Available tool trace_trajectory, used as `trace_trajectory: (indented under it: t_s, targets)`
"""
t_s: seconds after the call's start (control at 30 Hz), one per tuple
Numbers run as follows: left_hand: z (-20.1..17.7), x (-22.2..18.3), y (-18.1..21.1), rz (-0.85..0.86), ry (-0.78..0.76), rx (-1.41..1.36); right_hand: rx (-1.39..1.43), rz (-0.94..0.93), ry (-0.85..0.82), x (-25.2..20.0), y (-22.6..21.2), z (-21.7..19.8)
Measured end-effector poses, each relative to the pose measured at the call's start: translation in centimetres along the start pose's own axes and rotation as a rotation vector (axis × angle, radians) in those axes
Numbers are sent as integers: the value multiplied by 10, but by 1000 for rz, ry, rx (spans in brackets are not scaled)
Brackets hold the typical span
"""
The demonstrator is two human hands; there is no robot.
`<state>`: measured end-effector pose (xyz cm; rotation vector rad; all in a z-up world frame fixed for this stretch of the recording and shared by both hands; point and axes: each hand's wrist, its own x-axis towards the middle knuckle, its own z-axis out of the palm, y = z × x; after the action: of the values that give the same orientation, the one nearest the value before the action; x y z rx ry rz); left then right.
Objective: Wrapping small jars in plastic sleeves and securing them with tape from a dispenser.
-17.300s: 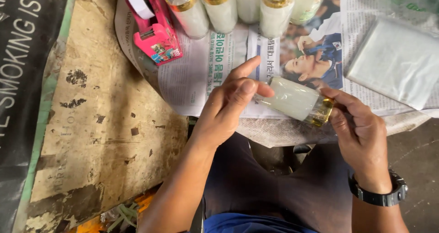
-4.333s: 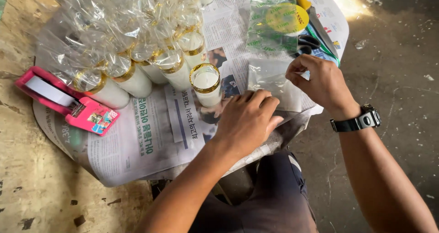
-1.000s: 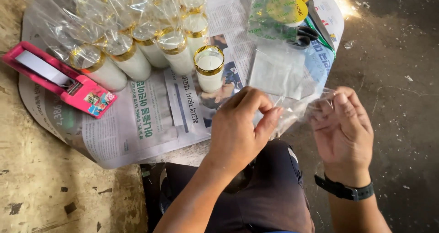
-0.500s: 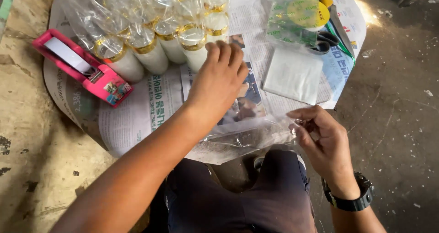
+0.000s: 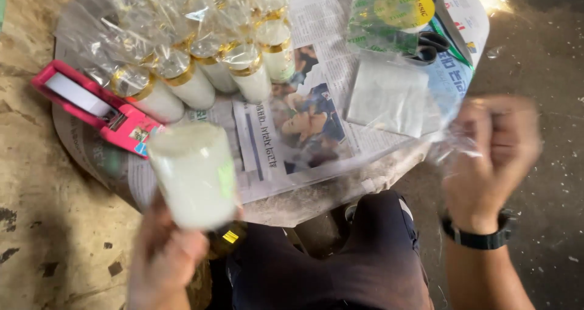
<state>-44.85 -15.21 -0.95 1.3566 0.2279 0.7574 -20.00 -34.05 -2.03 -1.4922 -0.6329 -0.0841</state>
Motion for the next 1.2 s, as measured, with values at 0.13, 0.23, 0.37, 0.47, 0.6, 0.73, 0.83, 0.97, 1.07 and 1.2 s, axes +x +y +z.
trace_trajectory:
  t_s: [0.13,0.23,0.37,0.47,0.6,0.73,0.83,0.97,1.07,1.2]
  targets:
    - [37,-26,10,-361,4,-85,-540,-784,98,10,-7,16]
    - [59,-23,-7,-306,-334,-465,-599,-849,-182,0,-21,47]
    - [55,-22,-38,-416,-469,-319,-437,-729,-332,-16,-18,66]
    - [53,-17,-43,-398,-577,-274,-290,-639,-463,-27,-27,72]
    - [44,-17,-56,-420,-587,-420,-188,-448,-636,-26,-16,66]
    - [35,-17,-63,-424,-576,-400,125,-72,-801,-23,0,56]
    - [28,-21,-71,-447,-544,-433,239,91,-823,-24,1,49]
    - [30,-17,-69,-358,-483,-284,110,17,-767,-24,-1,40]
    - [34,-15,-62,-416,-356,-98,-105,-223,-731,-29,-13,46]
    - [45,-12,-58,-363,-293,58,-236,-374,-652,-39,-8,47]
